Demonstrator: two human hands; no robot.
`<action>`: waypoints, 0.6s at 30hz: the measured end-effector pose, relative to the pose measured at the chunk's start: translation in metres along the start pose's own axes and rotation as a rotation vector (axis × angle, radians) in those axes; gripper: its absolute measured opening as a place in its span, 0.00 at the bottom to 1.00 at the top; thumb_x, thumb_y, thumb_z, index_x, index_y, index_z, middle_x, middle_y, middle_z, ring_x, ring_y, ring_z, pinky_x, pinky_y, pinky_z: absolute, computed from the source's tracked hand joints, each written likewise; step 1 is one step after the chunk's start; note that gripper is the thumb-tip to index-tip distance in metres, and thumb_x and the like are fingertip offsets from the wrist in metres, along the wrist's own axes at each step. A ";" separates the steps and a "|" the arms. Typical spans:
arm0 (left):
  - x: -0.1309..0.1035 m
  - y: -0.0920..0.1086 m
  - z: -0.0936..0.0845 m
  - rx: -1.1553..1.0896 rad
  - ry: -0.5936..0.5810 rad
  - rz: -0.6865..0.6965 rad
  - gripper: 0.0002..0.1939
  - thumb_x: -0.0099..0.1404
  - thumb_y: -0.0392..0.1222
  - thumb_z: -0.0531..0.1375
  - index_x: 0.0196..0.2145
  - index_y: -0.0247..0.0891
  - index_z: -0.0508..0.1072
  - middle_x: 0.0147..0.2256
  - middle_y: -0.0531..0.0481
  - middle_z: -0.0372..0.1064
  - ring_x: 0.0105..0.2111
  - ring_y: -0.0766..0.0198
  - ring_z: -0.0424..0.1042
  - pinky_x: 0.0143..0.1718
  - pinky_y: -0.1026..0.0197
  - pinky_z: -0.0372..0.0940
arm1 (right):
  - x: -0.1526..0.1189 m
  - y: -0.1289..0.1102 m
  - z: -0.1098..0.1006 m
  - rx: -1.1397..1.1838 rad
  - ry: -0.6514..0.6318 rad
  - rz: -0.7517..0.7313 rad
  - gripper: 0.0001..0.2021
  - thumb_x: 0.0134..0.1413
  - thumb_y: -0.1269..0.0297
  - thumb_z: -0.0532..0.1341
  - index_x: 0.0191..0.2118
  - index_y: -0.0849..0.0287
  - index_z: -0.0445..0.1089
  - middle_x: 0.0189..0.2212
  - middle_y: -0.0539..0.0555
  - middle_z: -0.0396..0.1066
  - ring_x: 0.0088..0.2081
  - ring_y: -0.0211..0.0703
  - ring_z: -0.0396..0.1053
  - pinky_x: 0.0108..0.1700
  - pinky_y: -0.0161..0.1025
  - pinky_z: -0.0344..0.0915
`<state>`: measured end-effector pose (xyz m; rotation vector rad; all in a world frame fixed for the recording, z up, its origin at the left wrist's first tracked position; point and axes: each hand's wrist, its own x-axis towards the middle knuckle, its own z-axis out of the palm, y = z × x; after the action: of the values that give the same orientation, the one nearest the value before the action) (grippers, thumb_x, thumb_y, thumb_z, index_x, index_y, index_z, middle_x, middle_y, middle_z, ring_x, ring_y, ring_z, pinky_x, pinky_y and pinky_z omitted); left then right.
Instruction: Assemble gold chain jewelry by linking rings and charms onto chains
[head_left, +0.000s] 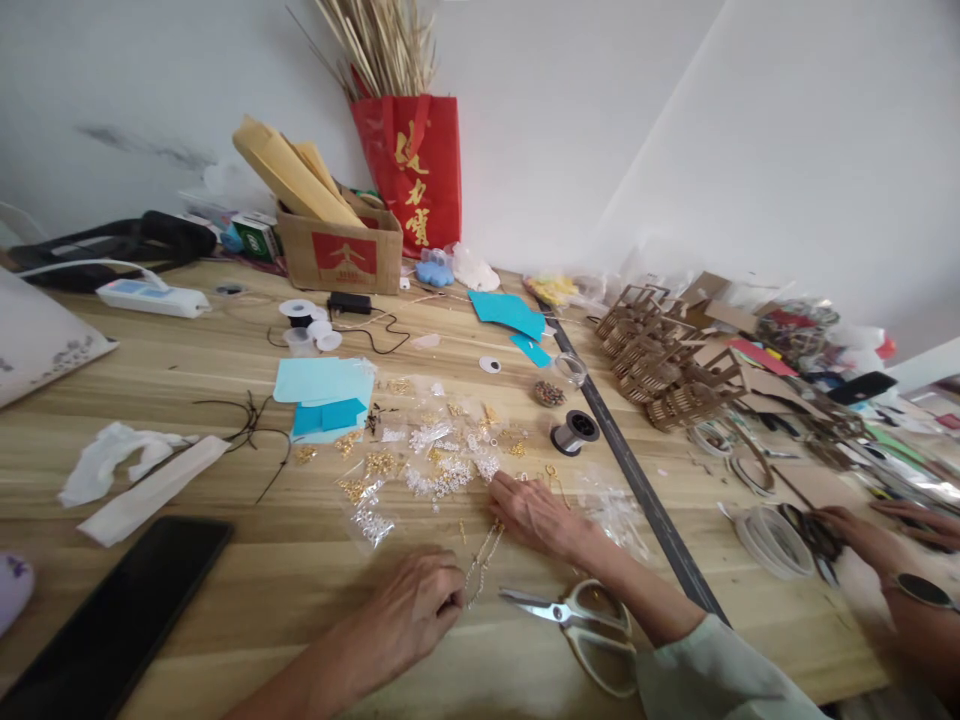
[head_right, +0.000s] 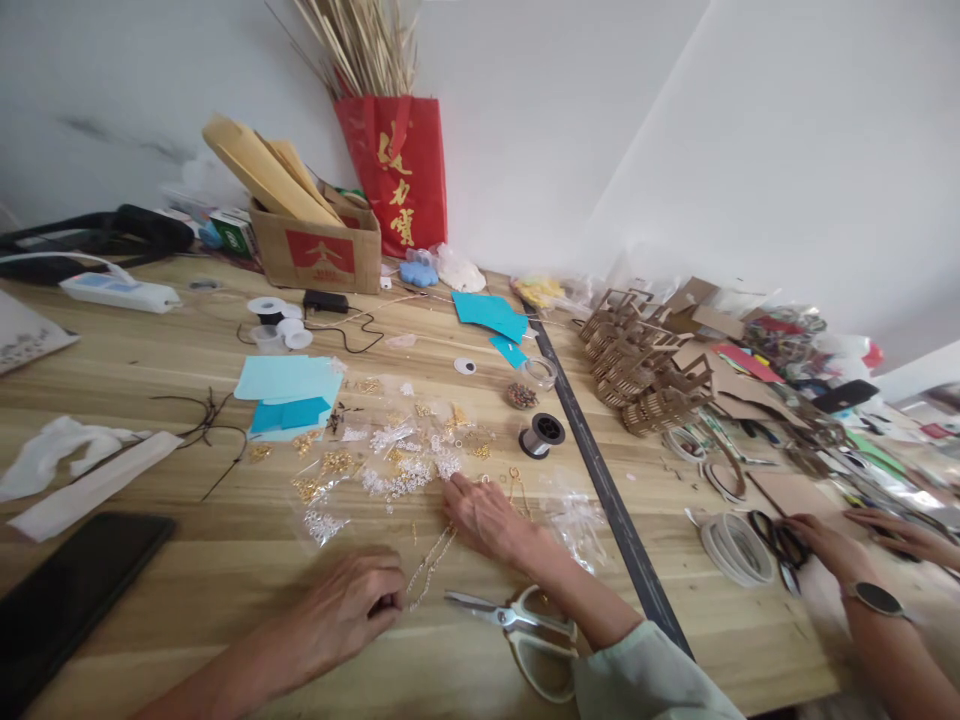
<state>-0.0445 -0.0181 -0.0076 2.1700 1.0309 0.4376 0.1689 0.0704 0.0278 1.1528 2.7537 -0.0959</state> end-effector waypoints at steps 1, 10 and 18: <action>0.000 0.000 0.000 -0.002 -0.004 -0.003 0.06 0.66 0.32 0.55 0.31 0.37 0.68 0.35 0.49 0.69 0.39 0.61 0.69 0.42 0.62 0.59 | -0.002 0.001 -0.003 0.070 0.006 0.001 0.06 0.64 0.71 0.50 0.39 0.60 0.64 0.39 0.57 0.69 0.33 0.43 0.68 0.34 0.38 0.62; 0.006 0.012 -0.011 -0.016 -0.108 -0.124 0.08 0.64 0.30 0.53 0.29 0.36 0.69 0.33 0.50 0.69 0.39 0.60 0.69 0.41 0.62 0.59 | -0.020 -0.005 -0.016 1.082 0.074 0.103 0.09 0.64 0.61 0.53 0.35 0.60 0.61 0.24 0.48 0.65 0.23 0.35 0.62 0.26 0.32 0.59; 0.008 0.013 -0.012 -0.037 -0.126 -0.126 0.09 0.62 0.29 0.52 0.27 0.36 0.67 0.32 0.50 0.68 0.37 0.60 0.68 0.39 0.62 0.59 | -0.027 -0.029 -0.024 1.679 0.072 0.158 0.18 0.53 0.50 0.64 0.31 0.62 0.64 0.20 0.46 0.66 0.19 0.31 0.63 0.23 0.29 0.62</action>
<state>-0.0390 -0.0124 0.0096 2.0581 1.0731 0.2559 0.1639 0.0335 0.0564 1.4400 2.1402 -2.6128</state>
